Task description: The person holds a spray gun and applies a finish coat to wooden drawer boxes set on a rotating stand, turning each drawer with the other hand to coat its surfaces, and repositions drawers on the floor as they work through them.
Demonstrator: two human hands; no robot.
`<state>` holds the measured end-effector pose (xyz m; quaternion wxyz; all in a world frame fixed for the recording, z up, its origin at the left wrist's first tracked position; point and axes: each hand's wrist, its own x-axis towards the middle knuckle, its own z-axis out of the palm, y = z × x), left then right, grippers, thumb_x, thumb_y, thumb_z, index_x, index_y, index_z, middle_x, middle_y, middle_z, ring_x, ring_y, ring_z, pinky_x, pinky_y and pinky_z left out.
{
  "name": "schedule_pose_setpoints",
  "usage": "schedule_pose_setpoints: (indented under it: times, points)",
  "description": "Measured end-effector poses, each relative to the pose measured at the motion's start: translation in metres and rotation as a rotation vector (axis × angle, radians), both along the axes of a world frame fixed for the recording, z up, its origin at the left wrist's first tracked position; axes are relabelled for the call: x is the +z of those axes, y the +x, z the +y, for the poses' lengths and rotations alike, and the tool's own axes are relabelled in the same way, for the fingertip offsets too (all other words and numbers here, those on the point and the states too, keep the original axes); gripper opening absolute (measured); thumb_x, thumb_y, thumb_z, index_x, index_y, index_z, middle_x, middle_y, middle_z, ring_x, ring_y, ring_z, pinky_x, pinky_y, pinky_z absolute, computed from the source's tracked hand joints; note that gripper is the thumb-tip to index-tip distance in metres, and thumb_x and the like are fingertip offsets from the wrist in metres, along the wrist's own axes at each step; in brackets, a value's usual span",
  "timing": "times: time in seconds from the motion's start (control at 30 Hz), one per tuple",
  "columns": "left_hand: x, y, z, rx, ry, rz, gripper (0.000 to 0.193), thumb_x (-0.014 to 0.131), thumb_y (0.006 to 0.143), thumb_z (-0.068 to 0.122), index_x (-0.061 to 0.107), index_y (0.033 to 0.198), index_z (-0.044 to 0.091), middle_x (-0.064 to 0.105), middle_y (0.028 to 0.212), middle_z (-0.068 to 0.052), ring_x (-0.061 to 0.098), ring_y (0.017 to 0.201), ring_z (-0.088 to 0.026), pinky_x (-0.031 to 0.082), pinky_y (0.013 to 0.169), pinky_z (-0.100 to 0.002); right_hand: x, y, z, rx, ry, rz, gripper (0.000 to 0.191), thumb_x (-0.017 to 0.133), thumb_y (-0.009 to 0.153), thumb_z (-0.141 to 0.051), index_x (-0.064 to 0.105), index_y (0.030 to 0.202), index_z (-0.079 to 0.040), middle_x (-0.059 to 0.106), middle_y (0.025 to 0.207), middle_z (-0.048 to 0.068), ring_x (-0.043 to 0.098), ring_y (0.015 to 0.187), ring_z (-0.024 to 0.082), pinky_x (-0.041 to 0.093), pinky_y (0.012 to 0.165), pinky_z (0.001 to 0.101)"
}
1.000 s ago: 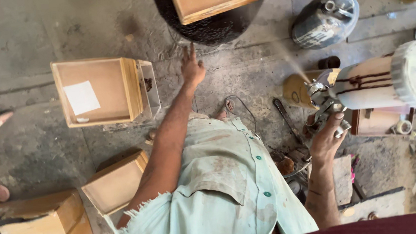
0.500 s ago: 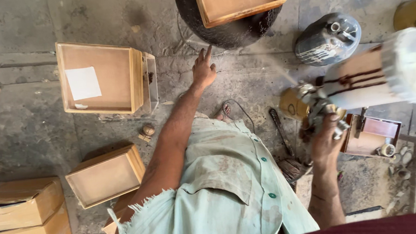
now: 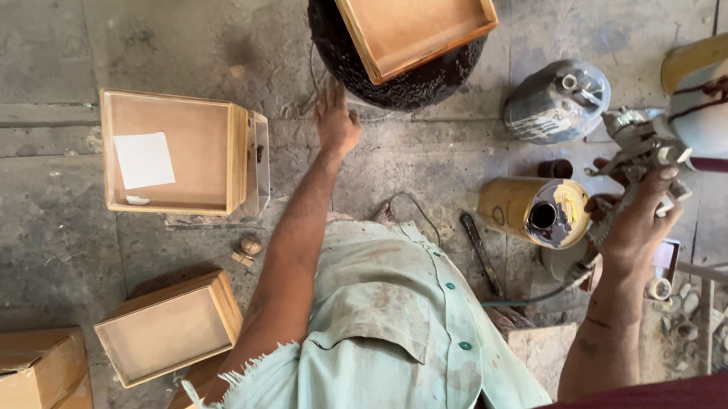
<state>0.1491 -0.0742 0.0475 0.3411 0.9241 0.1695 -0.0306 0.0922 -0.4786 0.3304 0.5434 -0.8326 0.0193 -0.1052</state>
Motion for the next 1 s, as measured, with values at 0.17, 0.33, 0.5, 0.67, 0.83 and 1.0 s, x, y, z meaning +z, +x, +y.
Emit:
schedule_pose_setpoints:
  times: [0.17,0.33,0.5,0.67,0.83,1.0]
  points:
    - [0.0,-0.003,-0.004,-0.046,0.006,0.086,0.088,0.06,0.093,0.018,0.013,0.166,0.012,0.007,0.174,-0.009,0.015,0.158,-0.034,0.011,0.128,-0.053,-0.019,0.056,0.032,-0.028,-0.087,-0.077,0.074,0.042,0.12,-0.07,0.06,0.101,-0.001,0.052,0.087,0.009,0.049,0.077,0.016,0.043,0.071,0.0337]
    - [-0.002,-0.009,-0.004,-0.105,0.102,0.133,0.084,0.062,0.096,0.024,0.015,0.164,0.009,0.005,0.172,-0.017,0.011,0.158,-0.035,0.011,0.127,-0.055,-0.021,0.064,0.084,0.059,0.135,0.122,0.071,0.042,0.106,-0.075,0.06,0.103,-0.006,0.061,0.076,0.005,0.056,0.058,0.014,0.048,0.049,0.0315]
    - [-0.003,-0.019,-0.007,-0.104,0.051,0.119,0.081,0.062,0.096,0.026,0.021,0.164,0.009,0.007,0.173,-0.014,0.011,0.159,-0.033,0.014,0.128,-0.055,-0.005,0.058,0.119,0.238,0.198,0.216,0.071,0.046,0.106,-0.075,0.058,0.105,-0.005,0.061,0.077,0.005,0.057,0.059,0.013,0.047,0.049,0.0302]
    - [-0.007,-0.02,-0.015,-0.153,0.022,0.17,0.082,0.062,0.095,0.028,0.02,0.163,0.01,0.004,0.172,-0.016,0.011,0.157,-0.032,0.012,0.127,-0.055,-0.007,0.07,0.129,0.244,0.153,0.171,0.069,0.046,0.105,-0.074,0.058,0.105,-0.006,0.062,0.077,0.005,0.058,0.056,0.012,0.048,0.046,0.0289]
    - [-0.007,-0.023,-0.027,-0.208,-0.005,0.181,0.076,0.061,0.098,0.032,0.026,0.16,0.007,0.008,0.17,-0.02,0.014,0.157,-0.033,0.012,0.126,-0.056,-0.01,0.096,0.126,0.149,0.134,0.074,0.066,0.05,0.112,-0.069,0.059,0.108,-0.004,0.065,0.084,0.007,0.061,0.063,0.012,0.048,0.051,0.0276]
    - [-0.001,-0.025,-0.042,-0.265,-0.075,0.171,0.071,0.062,0.097,0.033,0.034,0.155,0.004,0.019,0.168,-0.021,0.021,0.155,-0.03,0.019,0.124,-0.056,-0.011,0.106,0.112,0.084,0.14,0.064,0.068,0.051,0.109,-0.068,0.058,0.118,-0.001,0.073,0.094,0.012,0.065,0.07,0.013,0.049,0.054,0.0255]
